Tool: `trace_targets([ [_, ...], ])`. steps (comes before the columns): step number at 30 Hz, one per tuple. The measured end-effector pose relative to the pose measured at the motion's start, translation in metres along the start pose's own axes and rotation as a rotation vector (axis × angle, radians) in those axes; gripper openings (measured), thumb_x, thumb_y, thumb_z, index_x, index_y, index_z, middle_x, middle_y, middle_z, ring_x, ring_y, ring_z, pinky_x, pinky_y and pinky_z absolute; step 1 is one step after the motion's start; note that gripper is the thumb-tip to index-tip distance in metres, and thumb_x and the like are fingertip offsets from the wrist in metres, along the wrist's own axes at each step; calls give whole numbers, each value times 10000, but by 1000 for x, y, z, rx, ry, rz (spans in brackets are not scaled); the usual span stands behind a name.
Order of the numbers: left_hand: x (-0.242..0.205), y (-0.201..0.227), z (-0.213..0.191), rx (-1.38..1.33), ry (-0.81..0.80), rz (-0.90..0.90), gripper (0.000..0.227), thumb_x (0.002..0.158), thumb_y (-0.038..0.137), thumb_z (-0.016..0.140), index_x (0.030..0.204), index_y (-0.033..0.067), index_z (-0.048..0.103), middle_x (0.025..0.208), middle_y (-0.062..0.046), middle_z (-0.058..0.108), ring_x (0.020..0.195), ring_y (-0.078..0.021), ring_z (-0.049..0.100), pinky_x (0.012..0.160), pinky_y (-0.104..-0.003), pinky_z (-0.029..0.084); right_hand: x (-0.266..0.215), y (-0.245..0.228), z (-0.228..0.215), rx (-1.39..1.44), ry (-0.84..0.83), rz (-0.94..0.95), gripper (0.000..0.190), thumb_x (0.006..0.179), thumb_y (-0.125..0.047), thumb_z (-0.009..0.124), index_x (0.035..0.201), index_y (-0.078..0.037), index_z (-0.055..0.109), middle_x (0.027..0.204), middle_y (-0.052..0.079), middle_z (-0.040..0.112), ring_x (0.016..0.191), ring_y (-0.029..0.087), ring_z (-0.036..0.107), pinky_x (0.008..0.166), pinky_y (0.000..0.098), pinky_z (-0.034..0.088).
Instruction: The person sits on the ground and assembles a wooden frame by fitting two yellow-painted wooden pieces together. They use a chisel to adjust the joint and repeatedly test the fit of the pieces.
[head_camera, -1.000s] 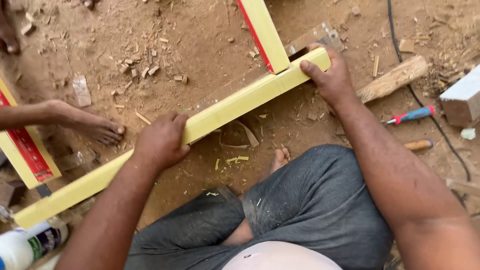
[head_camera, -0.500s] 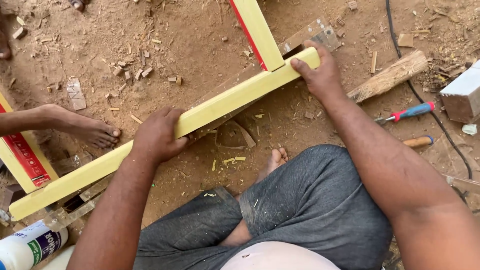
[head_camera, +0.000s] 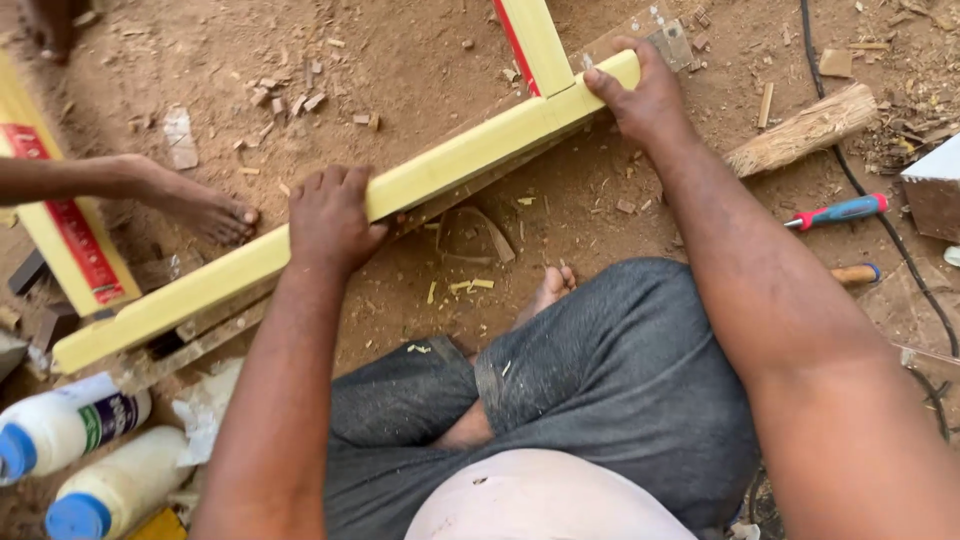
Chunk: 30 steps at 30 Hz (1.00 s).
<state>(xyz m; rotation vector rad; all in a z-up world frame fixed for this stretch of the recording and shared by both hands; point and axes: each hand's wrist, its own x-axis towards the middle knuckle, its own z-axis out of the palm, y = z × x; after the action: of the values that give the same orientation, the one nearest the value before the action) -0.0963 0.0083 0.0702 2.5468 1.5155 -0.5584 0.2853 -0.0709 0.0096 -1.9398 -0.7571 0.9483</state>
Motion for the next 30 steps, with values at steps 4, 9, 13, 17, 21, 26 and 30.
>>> trace_targets([
  [4,-21,24,43,495,385,-201,1085,816,298,751,1699,72,163,1642,-327,178,1476,-542,131,1141,-688,102,8,14,-4,-173,31,-163,629,990,-411,768,1476,-131,485,1308,140,697,1165,237,655,930,366,539],
  [9,-118,114,104,-377,575,12,1124,825,373,818,1638,127,81,1663,-286,-24,1539,-518,22,1209,-736,56,-45,43,-46,151,277,-171,469,1039,-362,741,1404,-109,592,1339,135,598,1136,263,603,891,399,543],
  [13,-145,150,94,-507,303,115,904,771,357,850,1528,167,394,1648,-253,128,1507,-477,252,1186,-676,223,-66,56,-68,501,275,-223,457,949,-263,777,1333,-99,591,1224,108,649,1047,205,629,764,339,507],
  [17,-123,150,50,-499,403,213,781,802,352,842,1462,113,497,1615,-294,236,1380,-493,431,1111,-587,397,-91,56,-69,206,254,-567,418,1042,-223,811,1380,-87,605,1363,129,663,1276,210,645,1009,376,558],
  [21,-114,134,2,-638,456,202,724,863,364,816,1448,75,504,1595,-275,292,1375,-458,474,1118,-513,433,-115,25,-40,242,97,-332,818,904,-303,838,1555,-142,369,1512,140,495,1222,224,640,988,425,575],
  [26,-92,108,-34,-707,449,161,666,907,346,810,1440,62,528,1582,-236,369,1370,-425,491,1109,-489,439,-104,57,-7,-345,255,-465,1213,845,-355,935,1697,-204,84,1648,202,349,1438,338,457,1196,527,427],
  [30,-32,93,-26,-1039,295,76,703,887,378,755,1466,71,501,1540,-157,502,1290,-286,634,1076,-414,526,-63,79,7,-566,340,-617,1322,827,-440,986,1666,-190,-5,1719,243,201,1592,433,212,1299,617,242],
])
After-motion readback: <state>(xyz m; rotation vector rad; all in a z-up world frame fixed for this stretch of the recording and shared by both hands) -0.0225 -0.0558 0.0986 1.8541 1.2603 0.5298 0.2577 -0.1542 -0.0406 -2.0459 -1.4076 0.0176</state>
